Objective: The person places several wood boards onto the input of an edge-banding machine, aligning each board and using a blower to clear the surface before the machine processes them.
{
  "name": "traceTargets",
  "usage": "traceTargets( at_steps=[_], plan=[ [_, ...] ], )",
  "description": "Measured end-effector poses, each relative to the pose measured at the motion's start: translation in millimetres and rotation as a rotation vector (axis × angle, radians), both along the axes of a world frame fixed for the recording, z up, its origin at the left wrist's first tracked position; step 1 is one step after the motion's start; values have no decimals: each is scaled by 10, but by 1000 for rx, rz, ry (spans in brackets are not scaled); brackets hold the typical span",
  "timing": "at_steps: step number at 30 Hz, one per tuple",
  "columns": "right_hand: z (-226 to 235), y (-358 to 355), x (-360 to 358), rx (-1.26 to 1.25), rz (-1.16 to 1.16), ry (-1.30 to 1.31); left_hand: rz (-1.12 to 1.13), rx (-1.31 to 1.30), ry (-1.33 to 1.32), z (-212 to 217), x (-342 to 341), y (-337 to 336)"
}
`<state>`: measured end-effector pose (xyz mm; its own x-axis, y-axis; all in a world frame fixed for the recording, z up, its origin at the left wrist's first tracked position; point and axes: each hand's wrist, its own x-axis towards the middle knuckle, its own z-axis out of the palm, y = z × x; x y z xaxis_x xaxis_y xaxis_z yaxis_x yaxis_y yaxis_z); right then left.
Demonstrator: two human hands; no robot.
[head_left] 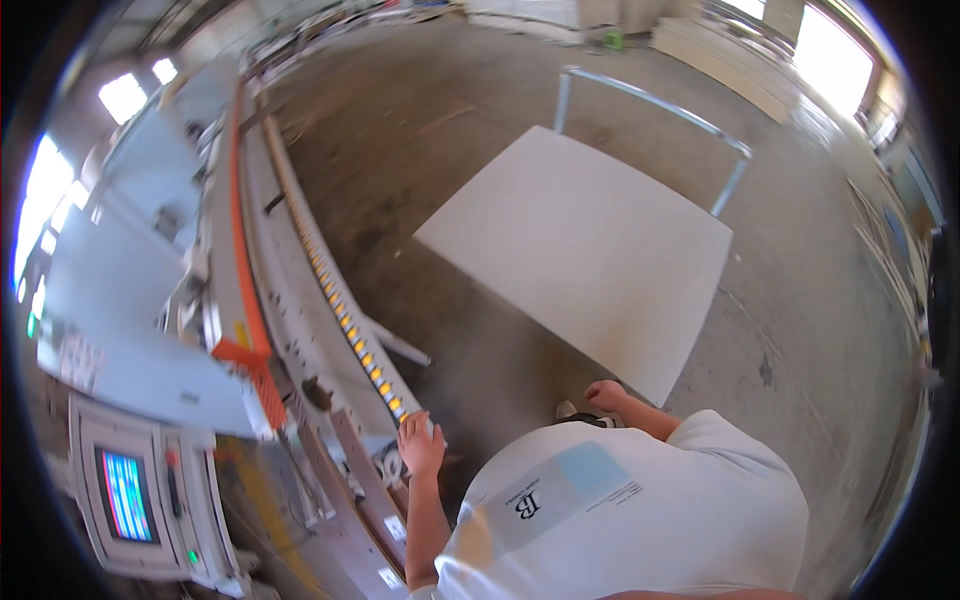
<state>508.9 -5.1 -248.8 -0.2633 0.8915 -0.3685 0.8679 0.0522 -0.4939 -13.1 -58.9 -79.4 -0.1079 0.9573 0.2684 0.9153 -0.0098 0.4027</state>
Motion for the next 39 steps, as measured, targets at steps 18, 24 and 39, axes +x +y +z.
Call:
traceTargets(
  at_steps=[18,24,39],
  plan=[
    [-171,-1020,947,-304,-715,123,-74,-237,297,-395,82,303],
    [-16,-1067,834,-274,-744,249,-77,-221,351,-399,98,279],
    [-266,-1053,963,-268,-565,67,-95,-206,358,-352,87,288]
  ],
)
